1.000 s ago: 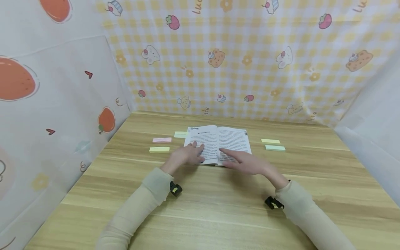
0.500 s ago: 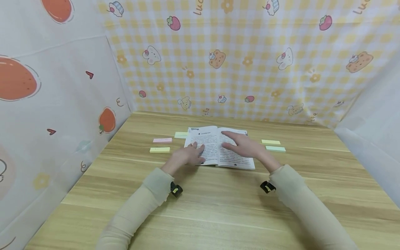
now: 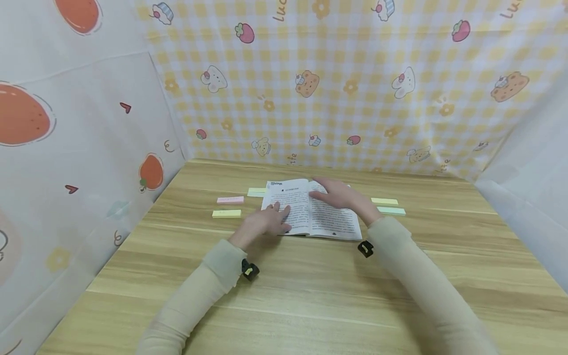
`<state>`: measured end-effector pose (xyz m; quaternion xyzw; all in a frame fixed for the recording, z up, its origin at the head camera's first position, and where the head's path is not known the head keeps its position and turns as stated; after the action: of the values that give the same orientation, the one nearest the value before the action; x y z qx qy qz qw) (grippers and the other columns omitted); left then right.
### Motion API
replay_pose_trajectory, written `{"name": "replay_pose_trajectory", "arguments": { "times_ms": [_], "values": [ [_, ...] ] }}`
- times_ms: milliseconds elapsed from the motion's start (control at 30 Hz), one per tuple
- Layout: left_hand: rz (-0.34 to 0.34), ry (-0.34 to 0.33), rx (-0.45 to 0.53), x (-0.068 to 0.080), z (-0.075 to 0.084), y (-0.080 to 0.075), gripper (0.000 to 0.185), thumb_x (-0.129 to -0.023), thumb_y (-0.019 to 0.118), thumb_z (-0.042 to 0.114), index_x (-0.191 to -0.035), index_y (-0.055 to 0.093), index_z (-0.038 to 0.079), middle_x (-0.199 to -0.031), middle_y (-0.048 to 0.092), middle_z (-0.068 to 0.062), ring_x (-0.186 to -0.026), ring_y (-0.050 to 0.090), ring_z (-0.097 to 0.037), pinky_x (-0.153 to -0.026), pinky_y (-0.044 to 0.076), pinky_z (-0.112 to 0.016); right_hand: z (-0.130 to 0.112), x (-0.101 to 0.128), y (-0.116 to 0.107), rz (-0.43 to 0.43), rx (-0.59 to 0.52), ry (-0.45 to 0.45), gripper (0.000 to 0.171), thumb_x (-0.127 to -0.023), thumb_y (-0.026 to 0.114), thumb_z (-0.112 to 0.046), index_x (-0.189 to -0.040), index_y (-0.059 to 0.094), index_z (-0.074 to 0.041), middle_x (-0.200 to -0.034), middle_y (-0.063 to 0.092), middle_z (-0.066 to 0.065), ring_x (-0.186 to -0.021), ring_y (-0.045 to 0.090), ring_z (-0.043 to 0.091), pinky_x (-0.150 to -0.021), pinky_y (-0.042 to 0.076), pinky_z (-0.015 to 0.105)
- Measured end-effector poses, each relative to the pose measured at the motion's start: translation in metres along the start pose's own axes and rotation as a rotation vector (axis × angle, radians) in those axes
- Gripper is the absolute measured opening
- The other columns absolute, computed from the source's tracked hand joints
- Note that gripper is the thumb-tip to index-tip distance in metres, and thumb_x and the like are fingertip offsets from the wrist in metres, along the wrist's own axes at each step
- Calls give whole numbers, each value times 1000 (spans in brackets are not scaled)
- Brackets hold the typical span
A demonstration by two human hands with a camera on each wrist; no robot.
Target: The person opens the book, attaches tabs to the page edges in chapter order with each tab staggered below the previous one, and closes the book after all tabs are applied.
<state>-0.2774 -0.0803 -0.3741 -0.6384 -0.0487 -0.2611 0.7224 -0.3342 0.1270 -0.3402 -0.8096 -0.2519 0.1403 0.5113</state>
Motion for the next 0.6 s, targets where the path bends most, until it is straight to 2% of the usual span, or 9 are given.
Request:
{"name": "replay_pose_trajectory", "arguments": {
  "times_ms": [233,600],
  "values": [
    [-6,10,4,0,-1,0,69,-106,46,45,-163,20,17,-166,13,-20,-151,16,-38,-119,19,-58,3,-18,-1,-45,-11,66,68,-105,53,-36,-157,28,0,-159,32,22,-146,30,41,-120,22,53],
    [-11,25,2,-2,-4,2,70,-106,46,46,-163,18,18,-166,11,-20,-151,16,-38,-119,21,-57,11,-34,16,-68,-20,100,70,-103,57,-36,-159,28,-5,-162,30,18,-148,28,38,-120,20,54]
  ]
}}
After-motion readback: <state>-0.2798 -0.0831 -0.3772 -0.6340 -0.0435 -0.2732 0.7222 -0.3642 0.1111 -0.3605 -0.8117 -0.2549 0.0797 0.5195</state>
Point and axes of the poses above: each hand's wrist, its own x-axis away from the middle knuckle, its own y-axis out of the palm, z = x × y, the point moved 2 cm from there along -x, towards the middle knuckle
